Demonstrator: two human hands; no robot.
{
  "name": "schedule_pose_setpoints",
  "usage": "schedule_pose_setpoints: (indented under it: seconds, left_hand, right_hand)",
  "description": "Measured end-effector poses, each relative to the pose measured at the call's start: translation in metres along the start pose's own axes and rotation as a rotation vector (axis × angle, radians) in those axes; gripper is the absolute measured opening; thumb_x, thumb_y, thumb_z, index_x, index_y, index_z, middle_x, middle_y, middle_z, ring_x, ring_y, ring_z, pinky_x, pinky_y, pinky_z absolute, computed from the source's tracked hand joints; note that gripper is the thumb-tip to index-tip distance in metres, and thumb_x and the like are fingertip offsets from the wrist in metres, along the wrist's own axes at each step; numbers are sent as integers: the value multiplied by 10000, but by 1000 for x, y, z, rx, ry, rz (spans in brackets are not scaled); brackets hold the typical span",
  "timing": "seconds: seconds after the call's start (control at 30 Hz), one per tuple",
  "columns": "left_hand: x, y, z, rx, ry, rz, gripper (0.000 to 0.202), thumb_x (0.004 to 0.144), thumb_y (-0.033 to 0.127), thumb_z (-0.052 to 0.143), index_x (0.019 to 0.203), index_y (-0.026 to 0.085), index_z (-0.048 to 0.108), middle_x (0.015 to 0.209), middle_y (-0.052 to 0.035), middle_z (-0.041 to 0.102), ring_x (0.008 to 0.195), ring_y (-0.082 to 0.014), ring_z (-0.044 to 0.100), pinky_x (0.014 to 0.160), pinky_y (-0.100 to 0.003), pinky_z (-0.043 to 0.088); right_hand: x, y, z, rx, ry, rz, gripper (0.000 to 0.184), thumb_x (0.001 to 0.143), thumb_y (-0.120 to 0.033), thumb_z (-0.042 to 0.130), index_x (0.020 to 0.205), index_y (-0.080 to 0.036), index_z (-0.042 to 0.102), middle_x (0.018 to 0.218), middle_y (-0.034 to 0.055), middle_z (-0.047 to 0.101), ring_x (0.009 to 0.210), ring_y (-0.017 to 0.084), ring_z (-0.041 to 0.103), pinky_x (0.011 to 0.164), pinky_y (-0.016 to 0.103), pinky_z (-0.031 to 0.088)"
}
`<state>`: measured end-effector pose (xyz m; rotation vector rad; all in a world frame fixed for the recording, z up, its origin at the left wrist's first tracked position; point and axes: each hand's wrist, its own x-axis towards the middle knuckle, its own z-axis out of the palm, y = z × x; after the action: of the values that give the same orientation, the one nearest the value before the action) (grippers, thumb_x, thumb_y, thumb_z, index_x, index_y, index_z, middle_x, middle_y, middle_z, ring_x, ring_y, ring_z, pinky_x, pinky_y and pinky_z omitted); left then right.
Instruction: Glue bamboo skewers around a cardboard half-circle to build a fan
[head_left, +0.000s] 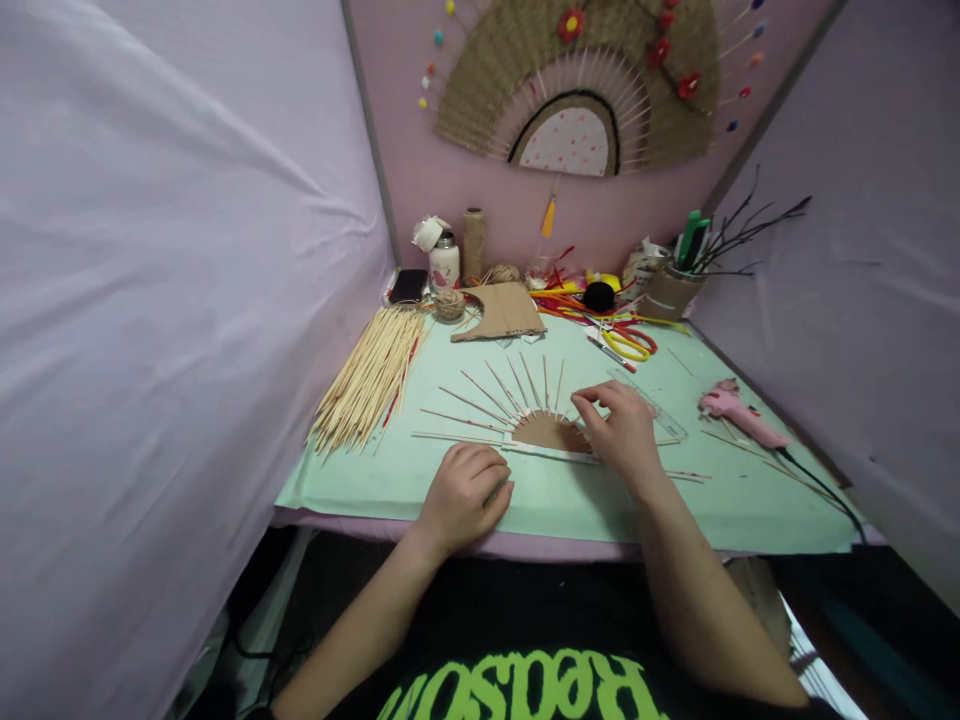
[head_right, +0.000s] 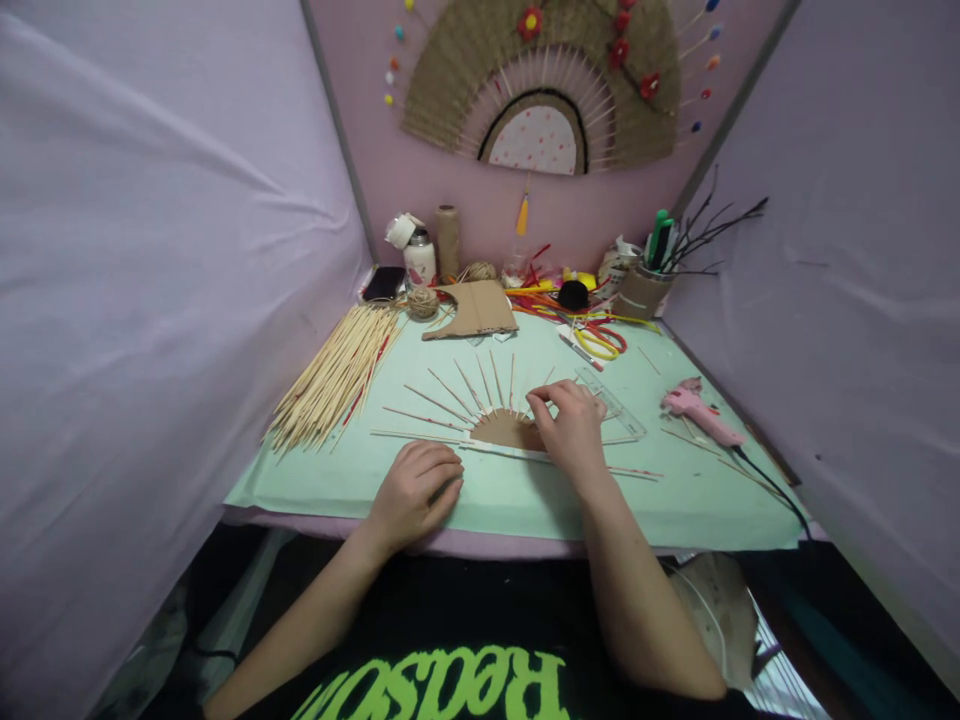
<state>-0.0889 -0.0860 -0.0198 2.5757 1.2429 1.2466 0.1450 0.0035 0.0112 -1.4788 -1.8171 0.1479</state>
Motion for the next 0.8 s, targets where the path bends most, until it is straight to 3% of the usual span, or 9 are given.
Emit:
schedule_pose_setpoints:
  seconds: [0.17, 0.4, 0.63, 0.8]
  left_hand:
    - [1, 0, 0, 7, -4, 18, 98, 907, 184, 576, 941, 185, 668, 941, -56, 732, 940, -197, 650, 885, -394, 485]
    - [2, 0, 0, 15, -45, 11, 101, 918, 190, 567, 939, 188, 666, 944, -56, 729, 942, -201, 644, 888, -400, 475]
    - [2, 0, 0, 13, -40, 8, 94, 909, 178, 579, 946, 185, 664, 953, -55, 729, 953, -204, 645, 890, -399, 475]
    - [2, 0, -1, 12, -38, 4, 103, 915, 188, 570, 944, 191, 668, 955, -56, 732, 949, -204, 647, 887, -399, 479]
  right_hand:
    - [-8, 4, 6, -16, 41, 41, 239, 911, -348, 543, 809, -215, 714, 909, 54, 702, 937, 229, 584, 851, 374, 303]
    - [-8, -1, 7, -44, -56, 59, 202, 924, -313, 553, 897, -226, 733, 975, 59, 710, 1007, 239, 574, 894, 389, 277]
    - [18, -15, 1, -206, -291, 16, 217, 938, -291, 550, 925, -255, 764, 1051, 76, 714, 1047, 261, 538, 854, 388, 259]
    - [41, -32, 16, -346, -465, -51, 241, 912, -225, 538, 868, -235, 775, 1021, 80, 720, 1019, 247, 533, 789, 369, 243]
